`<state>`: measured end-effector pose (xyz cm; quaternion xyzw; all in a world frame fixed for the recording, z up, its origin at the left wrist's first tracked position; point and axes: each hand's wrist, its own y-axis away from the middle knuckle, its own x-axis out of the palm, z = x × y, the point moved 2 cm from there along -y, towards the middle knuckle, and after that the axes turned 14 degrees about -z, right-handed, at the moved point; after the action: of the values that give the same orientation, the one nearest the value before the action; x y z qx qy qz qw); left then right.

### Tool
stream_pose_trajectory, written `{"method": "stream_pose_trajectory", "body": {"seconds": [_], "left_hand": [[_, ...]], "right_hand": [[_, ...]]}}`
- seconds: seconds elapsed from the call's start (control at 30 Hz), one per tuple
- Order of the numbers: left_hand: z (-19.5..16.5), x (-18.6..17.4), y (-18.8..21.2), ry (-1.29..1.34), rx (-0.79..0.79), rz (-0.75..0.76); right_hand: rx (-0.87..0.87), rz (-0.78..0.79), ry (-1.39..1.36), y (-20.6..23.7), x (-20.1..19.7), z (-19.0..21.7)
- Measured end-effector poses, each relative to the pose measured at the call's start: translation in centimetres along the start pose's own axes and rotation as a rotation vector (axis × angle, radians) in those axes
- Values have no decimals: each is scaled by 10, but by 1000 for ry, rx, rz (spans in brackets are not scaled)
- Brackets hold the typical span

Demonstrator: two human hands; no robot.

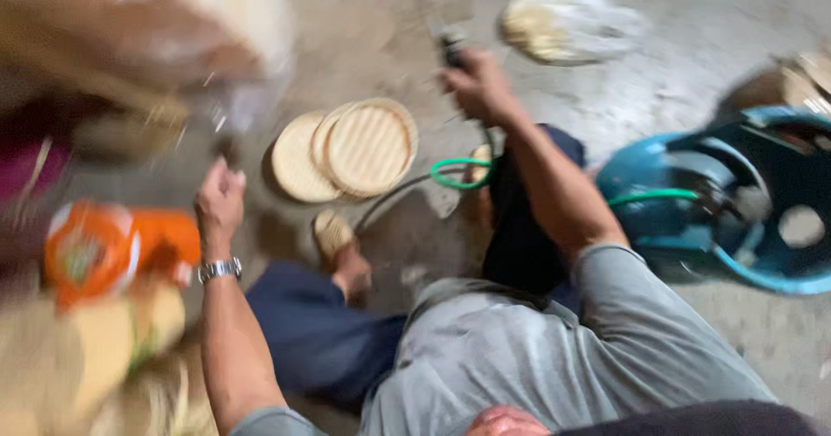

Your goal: The person sits on the floor and uses a handheld blowtorch to apply flame to the surface of round woven baskets. They rotate each basket to cover the surface and then place it on a stack.

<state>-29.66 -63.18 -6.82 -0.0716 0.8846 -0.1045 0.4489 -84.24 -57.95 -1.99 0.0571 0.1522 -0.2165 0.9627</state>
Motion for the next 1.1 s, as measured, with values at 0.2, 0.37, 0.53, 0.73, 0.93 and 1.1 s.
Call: {"method": "stream_pose_trajectory", "body": {"seconds": [0.2,0.37,0.53,0.73,0.93,1.1], "left_hand": [[-47,154,-14,41,-226,324],[-40,247,19,199,-864,327],[-29,329,9,331,-1145,349],[-39,385,-11,494,-1277,402],[-39,413,-9,469,-1279,337],[-31,434,-6,606,-1488,409]], "right_hand": [[72,70,-140,-21,-12,46],[3,63,-69,-45,28,25],[60,83,-9,-87,55,-18],[38,97,46,-111,35,-25],[37,88,53,-118,19,-30],[12,76,138,-123,14,-34]]}}
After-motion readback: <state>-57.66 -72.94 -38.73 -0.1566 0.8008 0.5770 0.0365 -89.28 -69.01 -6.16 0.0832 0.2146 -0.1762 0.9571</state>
